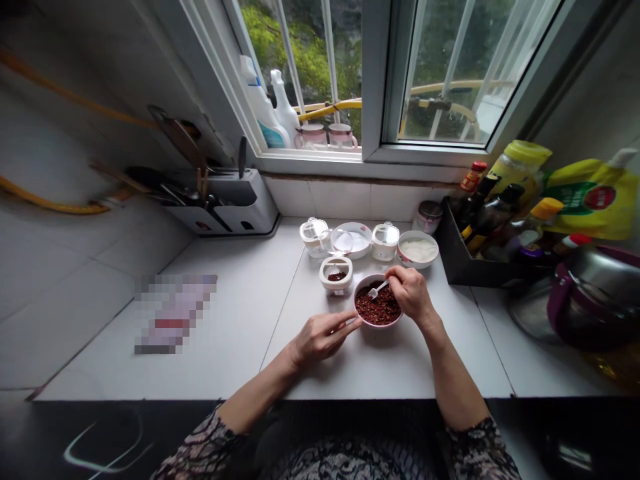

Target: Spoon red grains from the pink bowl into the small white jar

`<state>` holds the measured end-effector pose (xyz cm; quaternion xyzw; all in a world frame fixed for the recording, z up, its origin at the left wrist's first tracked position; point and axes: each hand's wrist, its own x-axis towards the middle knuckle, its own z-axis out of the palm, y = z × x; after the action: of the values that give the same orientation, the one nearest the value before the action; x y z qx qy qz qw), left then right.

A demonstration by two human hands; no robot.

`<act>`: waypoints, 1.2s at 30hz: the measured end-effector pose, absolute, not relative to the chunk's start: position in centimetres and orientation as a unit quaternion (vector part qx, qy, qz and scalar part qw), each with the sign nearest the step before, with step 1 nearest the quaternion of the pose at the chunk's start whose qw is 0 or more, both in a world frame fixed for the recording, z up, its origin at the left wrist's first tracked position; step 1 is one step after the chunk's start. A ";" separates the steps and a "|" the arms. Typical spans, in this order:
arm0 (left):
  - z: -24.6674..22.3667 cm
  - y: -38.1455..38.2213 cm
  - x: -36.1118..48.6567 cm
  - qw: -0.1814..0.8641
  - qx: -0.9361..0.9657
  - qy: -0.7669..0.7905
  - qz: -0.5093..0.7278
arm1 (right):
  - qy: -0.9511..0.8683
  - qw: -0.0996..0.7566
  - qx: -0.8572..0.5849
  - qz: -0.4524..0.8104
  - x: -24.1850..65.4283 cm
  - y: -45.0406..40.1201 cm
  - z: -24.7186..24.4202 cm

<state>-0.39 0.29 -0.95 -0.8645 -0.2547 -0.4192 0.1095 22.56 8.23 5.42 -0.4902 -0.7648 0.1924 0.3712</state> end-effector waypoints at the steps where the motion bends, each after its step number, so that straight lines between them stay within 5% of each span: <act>1: -1.0 0.3 -0.4 0.107 -0.865 -0.256 -0.417 | -0.759 0.377 -0.493 0.200 22.6 8.3 5.5; 25: -0.5 0.1 -0.3 0.104 -0.862 -0.258 -0.423 | -0.595 0.453 -0.479 0.460 22.3 8.5 5.9; 36: -0.3 0.1 -0.2 0.109 -0.860 -0.259 -0.427 | -0.588 0.528 -0.442 0.425 19.8 8.3 6.9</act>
<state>-0.21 0.09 -0.29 -0.8596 -0.2592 -0.4266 0.1091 19.83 8.27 6.93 -0.4424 -0.5876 0.4250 0.5277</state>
